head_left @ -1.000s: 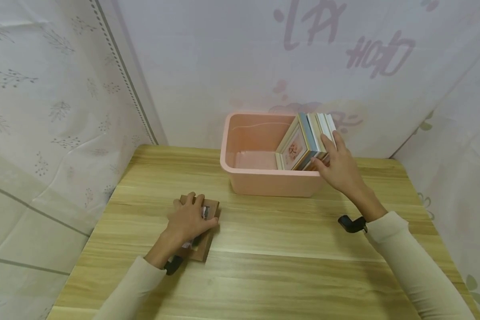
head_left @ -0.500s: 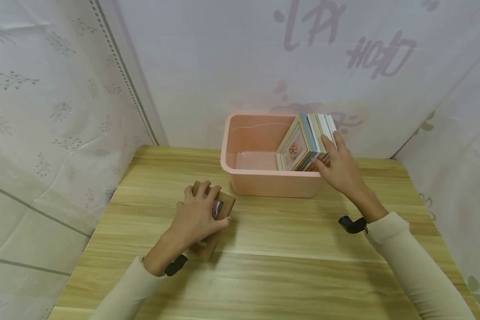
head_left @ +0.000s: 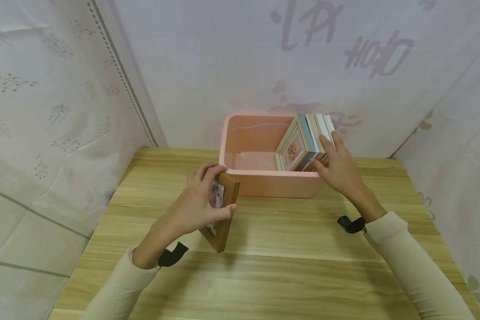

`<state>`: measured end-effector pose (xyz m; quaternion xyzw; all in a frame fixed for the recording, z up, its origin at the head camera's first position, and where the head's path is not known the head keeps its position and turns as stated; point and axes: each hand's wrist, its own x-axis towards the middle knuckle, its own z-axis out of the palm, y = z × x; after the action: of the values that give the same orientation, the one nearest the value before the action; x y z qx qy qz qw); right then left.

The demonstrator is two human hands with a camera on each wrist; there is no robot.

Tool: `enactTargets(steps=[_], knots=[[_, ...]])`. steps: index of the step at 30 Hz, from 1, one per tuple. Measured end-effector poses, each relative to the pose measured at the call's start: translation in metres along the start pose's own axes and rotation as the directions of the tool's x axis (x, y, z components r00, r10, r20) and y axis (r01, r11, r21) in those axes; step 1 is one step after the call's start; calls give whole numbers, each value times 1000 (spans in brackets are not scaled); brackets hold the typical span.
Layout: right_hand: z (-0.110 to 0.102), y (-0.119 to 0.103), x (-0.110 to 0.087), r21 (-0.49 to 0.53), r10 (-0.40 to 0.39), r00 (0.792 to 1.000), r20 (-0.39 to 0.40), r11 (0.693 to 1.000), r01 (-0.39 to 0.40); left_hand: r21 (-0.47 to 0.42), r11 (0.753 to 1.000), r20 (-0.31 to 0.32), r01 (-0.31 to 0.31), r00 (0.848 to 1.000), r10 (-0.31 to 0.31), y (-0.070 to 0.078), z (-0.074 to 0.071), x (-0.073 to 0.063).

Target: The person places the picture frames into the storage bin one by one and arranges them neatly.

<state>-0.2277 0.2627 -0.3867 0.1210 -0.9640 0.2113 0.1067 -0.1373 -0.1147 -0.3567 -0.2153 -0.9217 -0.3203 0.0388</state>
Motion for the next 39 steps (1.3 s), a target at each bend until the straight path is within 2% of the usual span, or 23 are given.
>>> enactTargets(steps=[5, 12, 16, 20, 25, 31, 33, 39], knots=[[-1, -1, -1, 13, -7, 1000, -2, 1000, 7, -47, 996, -47, -78, 996, 75, 8, -16, 11], [-2, 0, -2, 18, -6, 1000, -5, 1000, 6, -84, 982, -131, -169, 979, 157, 17, -31, 38], [0, 1, -2, 10, 8, 1000, 14, 1000, -8, -105, 966, -179, -235, 960, 214, 20, -35, 52], [0, 0, -1, 5, 0, 1000, 22, 1000, 0, -130, 952, -241, -276, 941, 240, 23, -39, 67], [-1, 0, 0, 6, 0, 1000, 17, 1000, 0, -111, 953, -270, -281, 932, 243, 25, -40, 86], [0, 0, -2, -4, 6, 1000, 14, 1000, -6, -62, 937, -317, -343, 897, 307, 26, -39, 106], [0, 0, -2, -2, 5, 1000, 9, 1000, -5, -51, 937, -307, -345, 898, 314, 27, -38, 112], [1, -2, -1, 2, 14, 1000, 10, 1000, -14, -26, 943, -251, -333, 915, 316, 25, -37, 127]])
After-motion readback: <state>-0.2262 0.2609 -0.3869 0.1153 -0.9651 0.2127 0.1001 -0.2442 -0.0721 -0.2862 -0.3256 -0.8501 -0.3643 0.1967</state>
